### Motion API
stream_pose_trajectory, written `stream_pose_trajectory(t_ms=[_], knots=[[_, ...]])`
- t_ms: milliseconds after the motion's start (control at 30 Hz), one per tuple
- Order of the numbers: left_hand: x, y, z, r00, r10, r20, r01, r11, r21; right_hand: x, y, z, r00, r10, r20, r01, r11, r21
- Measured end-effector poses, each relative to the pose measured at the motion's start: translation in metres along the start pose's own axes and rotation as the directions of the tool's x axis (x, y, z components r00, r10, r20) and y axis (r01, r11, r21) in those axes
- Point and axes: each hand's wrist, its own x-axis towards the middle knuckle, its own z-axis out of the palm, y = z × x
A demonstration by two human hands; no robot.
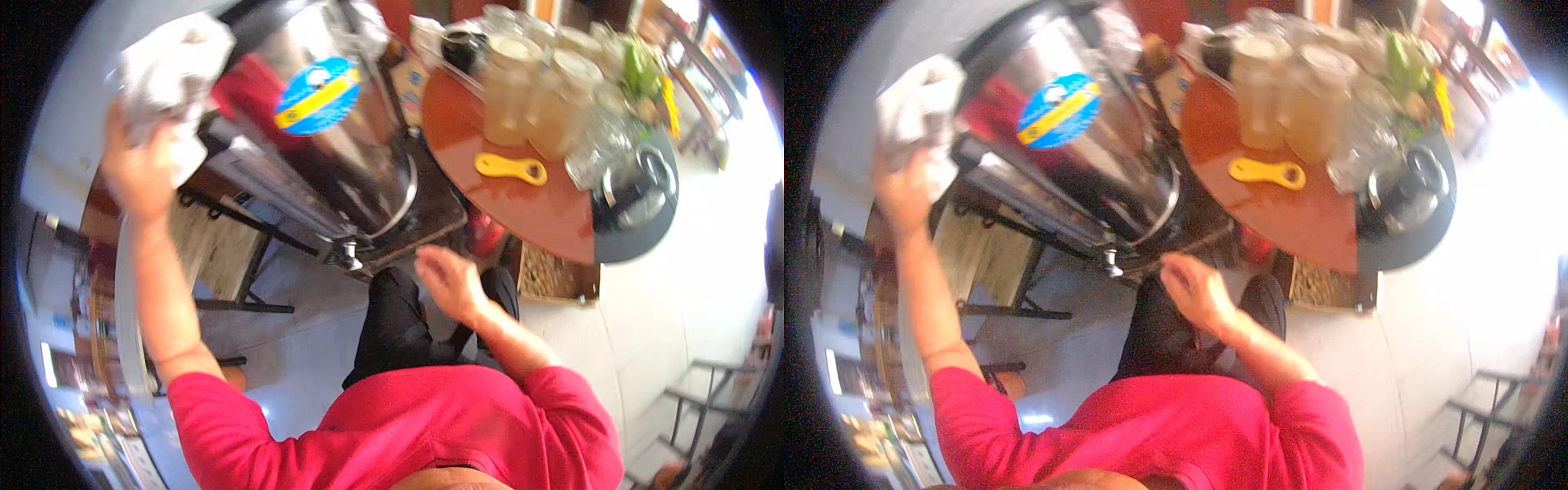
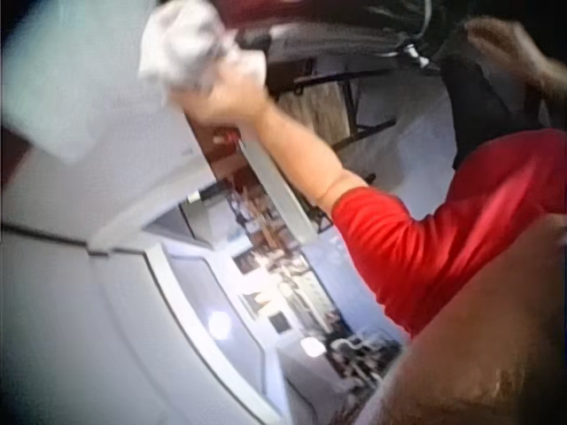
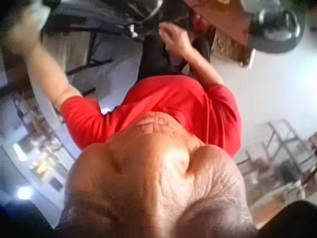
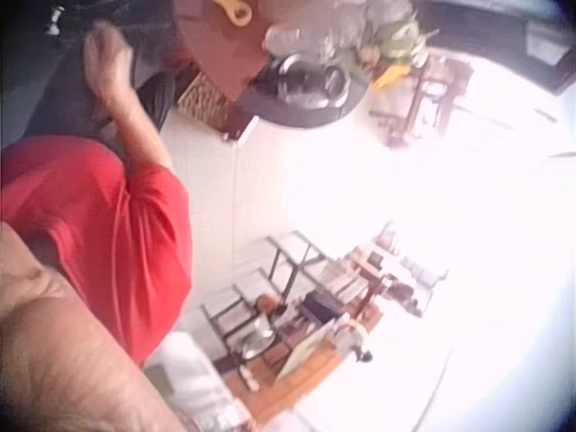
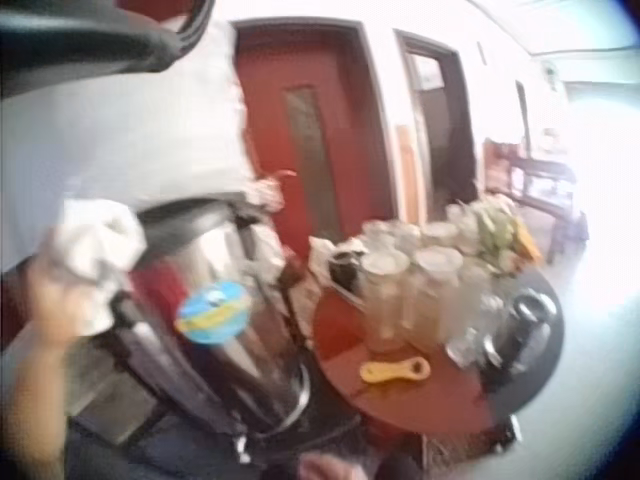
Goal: The person wipes down a tea dispenser and several dining tables with a cloth, and then carries a washbasin containing water and the cloth across the room.
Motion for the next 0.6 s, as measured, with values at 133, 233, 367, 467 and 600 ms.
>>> stream_pose_trajectory(t_ms=[133, 233, 367, 467, 600], knots=[[0.020, -0.063, -0.031, 0.988, 0.057, 0.144, -0.055, 0.998, -0.018, 0.015, -0.018, -0.071, 0.955, -0.138, -0.261, 0.073, 0.967, -0.243], [0.030, -0.065, -0.037, 0.937, 0.175, 0.303, -0.139, 0.981, -0.138, 0.023, -0.010, -0.112, 0.920, 0.015, -0.392, -0.127, 0.957, -0.262], [0.029, -0.059, -0.038, 0.914, -0.030, 0.405, 0.075, 0.993, -0.096, 0.026, 0.024, -0.136, 0.867, 0.221, -0.446, -0.345, 0.913, -0.217], [0.040, -0.039, -0.027, 0.882, 0.025, 0.470, -0.055, 0.997, 0.050, 0.033, 0.022, -0.131, 0.880, 0.226, -0.418, -0.354, 0.898, -0.260], [0.056, -0.013, -0.026, 0.796, 0.121, 0.594, -0.488, 0.709, 0.509, 0.035, 0.024, -0.126, 0.800, 0.300, -0.519, -0.456, 0.866, -0.204]])
